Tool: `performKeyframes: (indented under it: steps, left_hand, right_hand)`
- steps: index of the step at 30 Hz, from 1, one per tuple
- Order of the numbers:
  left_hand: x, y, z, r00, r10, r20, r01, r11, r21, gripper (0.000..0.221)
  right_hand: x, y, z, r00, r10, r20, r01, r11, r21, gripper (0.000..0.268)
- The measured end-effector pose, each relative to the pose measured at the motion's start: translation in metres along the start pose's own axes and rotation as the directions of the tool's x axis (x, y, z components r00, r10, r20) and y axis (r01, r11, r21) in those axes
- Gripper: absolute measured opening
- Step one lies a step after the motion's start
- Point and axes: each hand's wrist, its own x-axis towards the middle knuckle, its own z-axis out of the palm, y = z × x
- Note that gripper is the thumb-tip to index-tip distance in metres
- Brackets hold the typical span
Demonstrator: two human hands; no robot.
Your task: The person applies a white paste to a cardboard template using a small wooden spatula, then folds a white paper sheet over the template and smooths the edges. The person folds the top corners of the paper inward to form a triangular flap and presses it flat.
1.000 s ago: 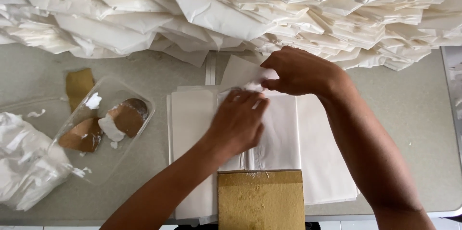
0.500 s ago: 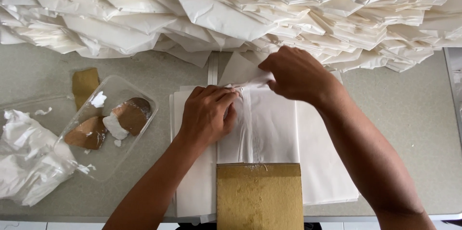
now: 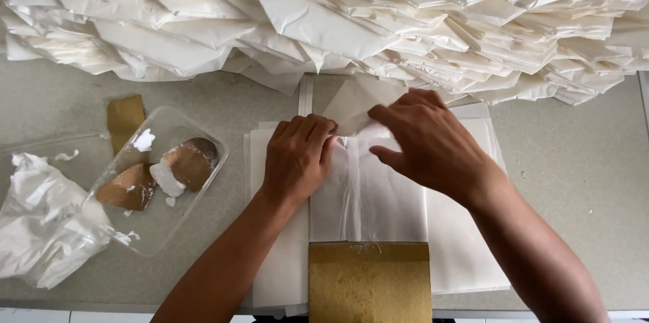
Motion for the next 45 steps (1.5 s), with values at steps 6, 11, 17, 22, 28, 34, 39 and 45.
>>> performKeyframes:
  steps: [6,11,17,22,28,34,39,45]
  left_hand:
    - [-0.006,-0.004,0.007,1.000,-0.009,-0.020,0.009,1.000,0.010,0.007]
    - [-0.004,-0.008,0.002,0.998,0.001,-0.058,0.000,1.000,0.012,0.012]
    - [-0.004,-0.009,0.003,0.998,-0.006,-0.062,0.001,0.996,-0.085,0.019]
    - [-0.005,-0.007,0.008,0.995,0.095,-0.019,-0.097,0.969,-0.227,0.025]
    - [-0.002,0.006,0.004,0.980,0.200,0.012,-0.192,0.953,-0.236,0.018]
    - [0.003,0.006,-0.004,0.978,0.207,0.035,-0.188,0.936,-0.298,0.018]
    - [0.002,0.008,-0.003,0.978,0.210,-0.003,-0.198,0.917,-0.345,0.017]
    - [0.009,0.017,-0.006,0.976,0.215,0.046,-0.172,0.879,-0.445,0.014]
  right_hand:
    - [-0.021,0.027,0.057,0.801,0.035,-0.598,0.132,0.963,0.234,0.063]
    - [-0.029,0.059,0.097,0.693,0.139,-0.708,0.090,0.957,0.276,0.053]
    - [-0.026,0.055,0.106,0.757,0.132,-0.640,0.106,0.941,0.320,0.016]
    - [-0.026,0.056,0.118,0.745,0.087,-0.662,0.124,0.956,0.264,0.016]
    - [-0.025,0.061,0.119,0.763,0.039,-0.646,0.180,0.946,0.270,0.013]
    - [-0.031,0.049,0.102,0.779,-0.042,-0.625,0.243,0.940,0.239,0.016]
    - [-0.033,0.047,0.098,0.792,-0.020,-0.610,0.240,0.929,0.281,0.018]
    - [-0.033,0.046,0.097,0.809,-0.013,-0.588,0.236,0.923,0.305,0.020]
